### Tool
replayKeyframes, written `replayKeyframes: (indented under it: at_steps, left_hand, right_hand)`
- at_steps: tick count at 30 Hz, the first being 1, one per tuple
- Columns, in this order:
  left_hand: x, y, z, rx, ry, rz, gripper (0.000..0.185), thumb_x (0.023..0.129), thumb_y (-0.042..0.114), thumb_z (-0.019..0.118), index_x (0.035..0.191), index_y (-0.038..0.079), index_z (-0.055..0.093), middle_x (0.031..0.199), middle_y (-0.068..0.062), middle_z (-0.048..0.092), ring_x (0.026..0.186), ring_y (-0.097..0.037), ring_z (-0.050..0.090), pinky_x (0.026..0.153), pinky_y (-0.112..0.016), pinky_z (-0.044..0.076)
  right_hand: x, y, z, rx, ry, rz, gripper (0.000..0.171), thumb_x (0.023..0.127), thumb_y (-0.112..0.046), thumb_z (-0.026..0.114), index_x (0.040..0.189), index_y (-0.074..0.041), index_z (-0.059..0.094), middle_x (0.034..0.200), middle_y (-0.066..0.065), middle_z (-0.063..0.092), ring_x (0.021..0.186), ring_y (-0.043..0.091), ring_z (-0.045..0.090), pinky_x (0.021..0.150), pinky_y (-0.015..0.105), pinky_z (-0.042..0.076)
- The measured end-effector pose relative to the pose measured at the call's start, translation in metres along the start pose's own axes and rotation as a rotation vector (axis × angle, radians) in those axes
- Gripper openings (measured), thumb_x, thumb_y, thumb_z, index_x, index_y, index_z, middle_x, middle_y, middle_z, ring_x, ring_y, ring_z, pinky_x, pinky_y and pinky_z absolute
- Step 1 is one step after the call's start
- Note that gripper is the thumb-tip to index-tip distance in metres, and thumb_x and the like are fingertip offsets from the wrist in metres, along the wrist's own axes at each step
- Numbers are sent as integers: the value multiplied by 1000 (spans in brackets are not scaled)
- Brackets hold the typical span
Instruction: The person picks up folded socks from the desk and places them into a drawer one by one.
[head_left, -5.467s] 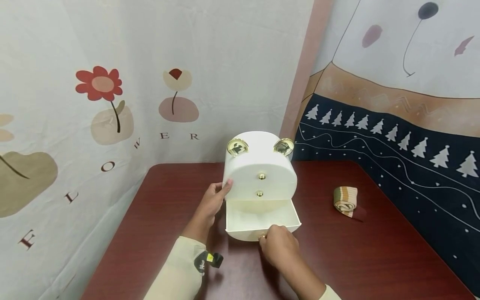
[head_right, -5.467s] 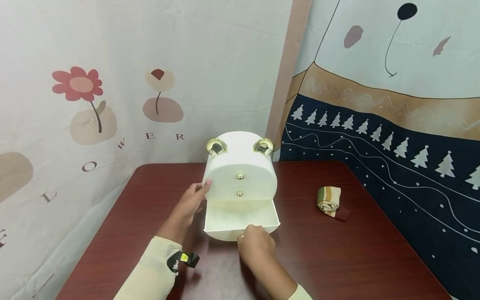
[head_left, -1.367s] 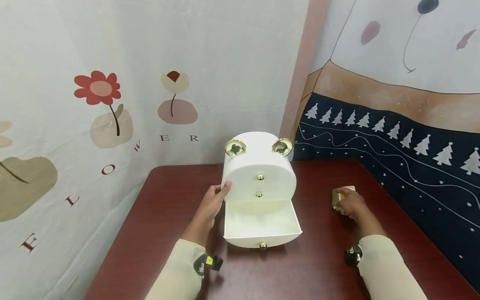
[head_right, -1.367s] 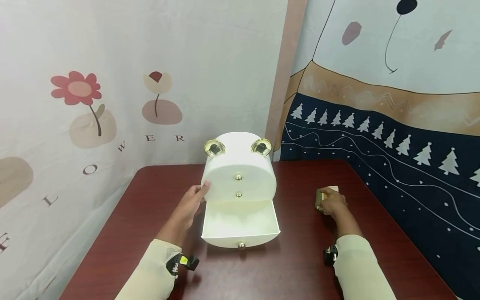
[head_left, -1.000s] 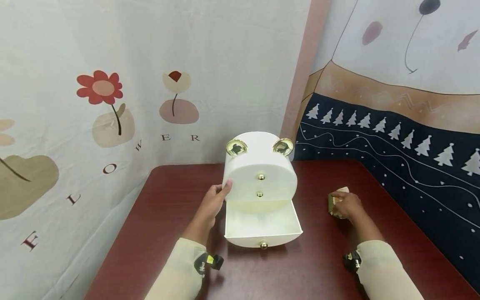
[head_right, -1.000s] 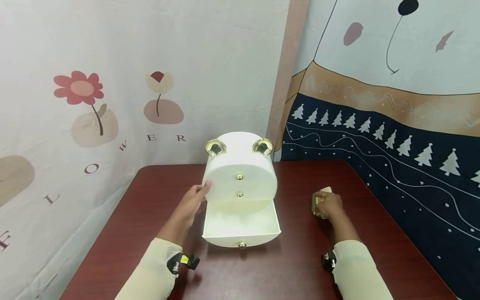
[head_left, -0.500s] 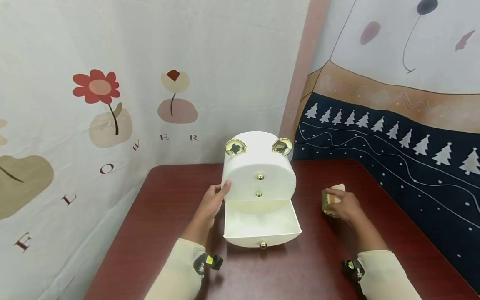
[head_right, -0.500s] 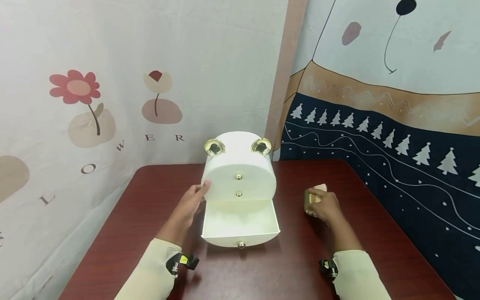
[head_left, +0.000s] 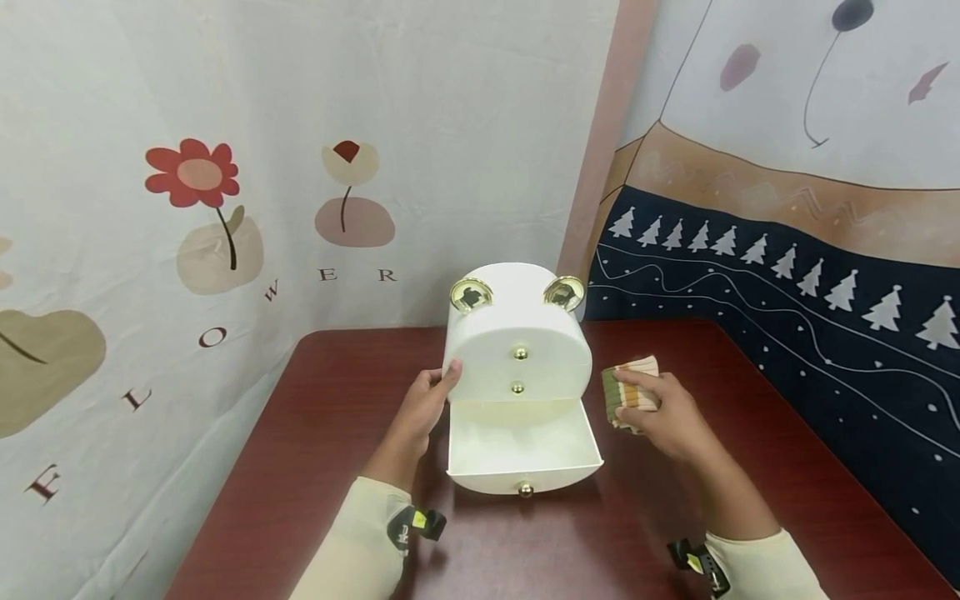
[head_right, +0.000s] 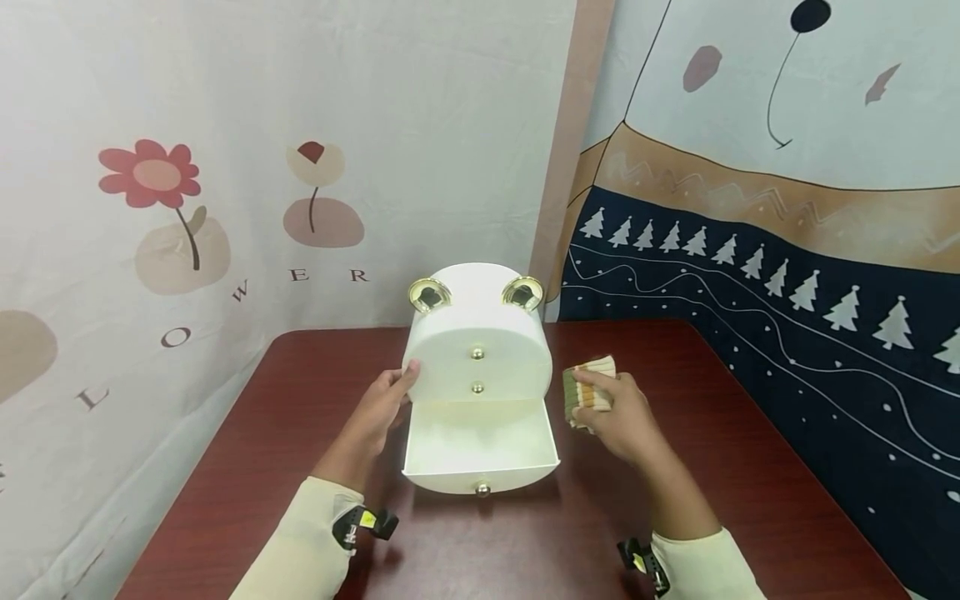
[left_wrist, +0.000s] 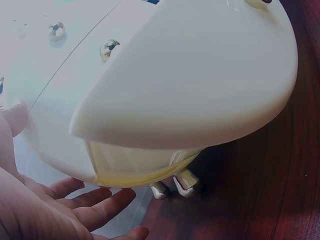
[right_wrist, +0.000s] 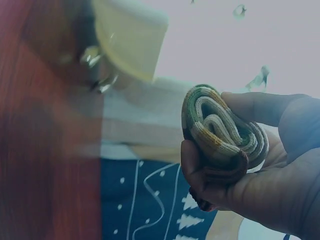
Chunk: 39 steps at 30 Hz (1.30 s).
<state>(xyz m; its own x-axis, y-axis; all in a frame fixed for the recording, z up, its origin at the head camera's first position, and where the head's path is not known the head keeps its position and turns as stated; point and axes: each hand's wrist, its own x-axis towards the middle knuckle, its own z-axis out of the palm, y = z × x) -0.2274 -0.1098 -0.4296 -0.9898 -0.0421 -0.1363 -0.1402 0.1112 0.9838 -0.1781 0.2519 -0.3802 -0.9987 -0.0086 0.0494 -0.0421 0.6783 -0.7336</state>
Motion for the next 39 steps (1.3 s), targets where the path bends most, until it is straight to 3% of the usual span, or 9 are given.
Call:
replayKeyframes:
  at_steps: [12,17,25,31,39]
  left_hand:
    - [-2,-1,0,0,4,-9,74,108,60,62,150,1,48,155,-26,53,150,-44,47,130,-66,29]
    - [-2,0,0,-3,4,-2,73,108,59,63,150,1,49,154,-26,54,149,-43,48,130,-65,30]
    - [-2,-1,0,-13,-1,17,71,109,57,62,149,-1,49,151,-26,55,147,-42,50,130,-64,32]
    - [-2,-1,0,-29,-4,30,68,110,54,62,147,-1,51,148,-25,57,142,-40,52,127,-62,34]
    - [-2,-1,-2,-19,-8,29,72,109,58,61,150,0,50,149,-25,57,139,-39,53,126,-62,35]
  right_hand:
    - [-10,-23,20,55,-76,-134,57,89,-8,85,144,-9,71,124,26,56,101,29,61,70,30,58]
    - [-10,-30,35,64,-104,-170,55,86,-6,87,139,-11,74,124,24,59,99,27,61,74,30,56]
    - [-9,-42,62,73,-132,-202,54,85,-6,90,137,-14,76,129,24,61,100,26,61,79,32,53]
    - [-8,-47,82,64,-119,-183,52,84,-7,92,133,-15,78,122,21,64,95,23,60,78,33,51]
    - [-3,-47,103,39,-136,-243,47,82,-3,91,128,-8,78,118,19,72,95,20,61,84,35,51]
